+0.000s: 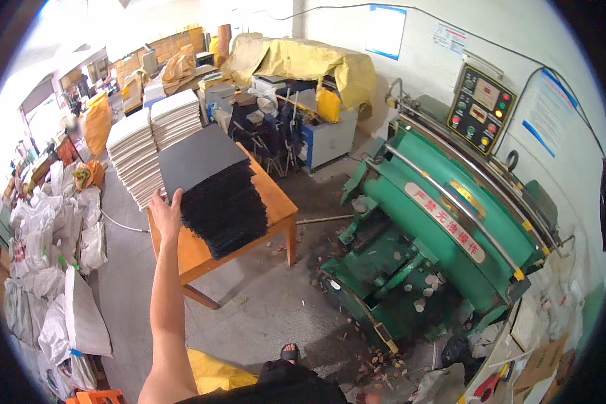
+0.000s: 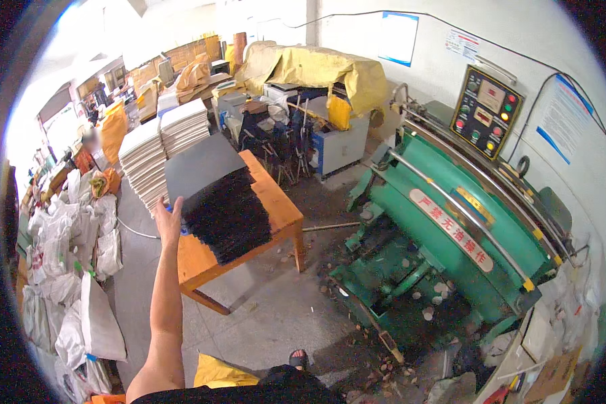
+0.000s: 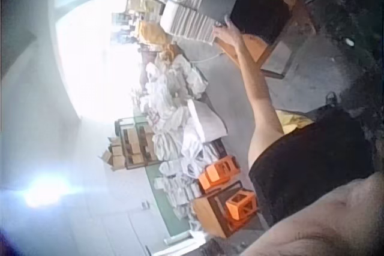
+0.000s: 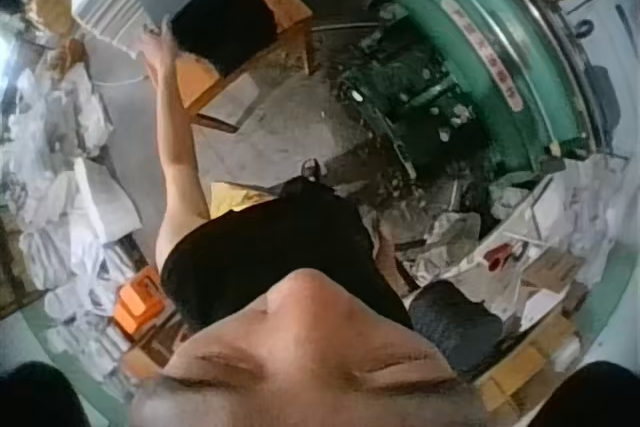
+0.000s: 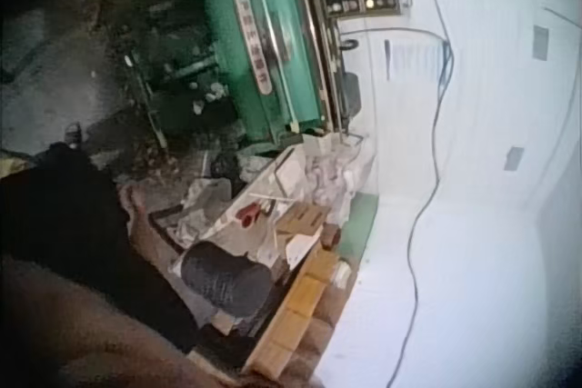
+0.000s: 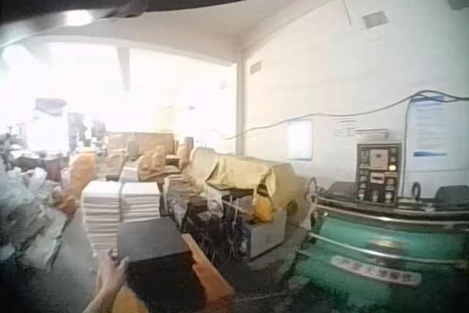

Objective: The person places a black square sheet onto a metal machine bed, removes a circular black disc from a stack on a nearby table, and puts the disc on top of the sheet before moving to the next cycle.

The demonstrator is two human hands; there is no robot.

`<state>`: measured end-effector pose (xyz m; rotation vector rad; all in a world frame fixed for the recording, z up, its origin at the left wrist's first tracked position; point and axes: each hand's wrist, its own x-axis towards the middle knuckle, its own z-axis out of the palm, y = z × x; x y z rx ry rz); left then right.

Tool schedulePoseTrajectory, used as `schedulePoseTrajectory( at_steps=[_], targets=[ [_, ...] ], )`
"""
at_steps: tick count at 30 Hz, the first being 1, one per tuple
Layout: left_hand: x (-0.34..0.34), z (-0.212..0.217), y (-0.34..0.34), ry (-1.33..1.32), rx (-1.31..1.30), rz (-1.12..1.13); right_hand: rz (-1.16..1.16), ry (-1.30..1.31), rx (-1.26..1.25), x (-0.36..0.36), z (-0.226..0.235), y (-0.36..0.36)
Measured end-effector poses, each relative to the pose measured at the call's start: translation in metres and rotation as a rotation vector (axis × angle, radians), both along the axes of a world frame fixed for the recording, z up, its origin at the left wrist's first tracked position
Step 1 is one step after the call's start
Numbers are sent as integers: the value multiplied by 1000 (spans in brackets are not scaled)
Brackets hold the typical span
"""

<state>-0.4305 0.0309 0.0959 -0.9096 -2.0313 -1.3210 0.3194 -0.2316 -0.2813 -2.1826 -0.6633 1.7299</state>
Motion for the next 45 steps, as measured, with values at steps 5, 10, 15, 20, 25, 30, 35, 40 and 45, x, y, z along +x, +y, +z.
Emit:
schedulePoseTrajectory(
  at_steps=[5, 10, 15, 20, 25, 30, 35, 40, 45],
  targets=[
    [-19, 12, -5, -792, 148, -534, 60, 31, 81, -36, 11, 53],
    [-52, 11, -31, -1006, 252, -493, 132, 27, 63, -58, 12, 70],
    [1, 28, -96, -1179, 339, -971, 131, -49, -53, -49, 0, 53],
    [-40, 18, -107, -1182, 360, -739, 166, -91, -131, -37, -11, 30],
    [14, 47, -19, -1154, 461, -925, 266, -290, 56, 21, -52, 30],
    [118, 24, 28, -1265, 357, -960, 34, 20, 652, -78, 184, 151],
    [245, -49, 37, -1530, -74, -1187, -400, 705, 953, -51, 360, 229],
    [341, -73, -6, -1756, -523, -1052, -725, 234, 952, 73, 308, 337],
    [377, -78, -33, -1848, -549, -1158, -749, 57, 545, 110, 218, 424]
  ],
)
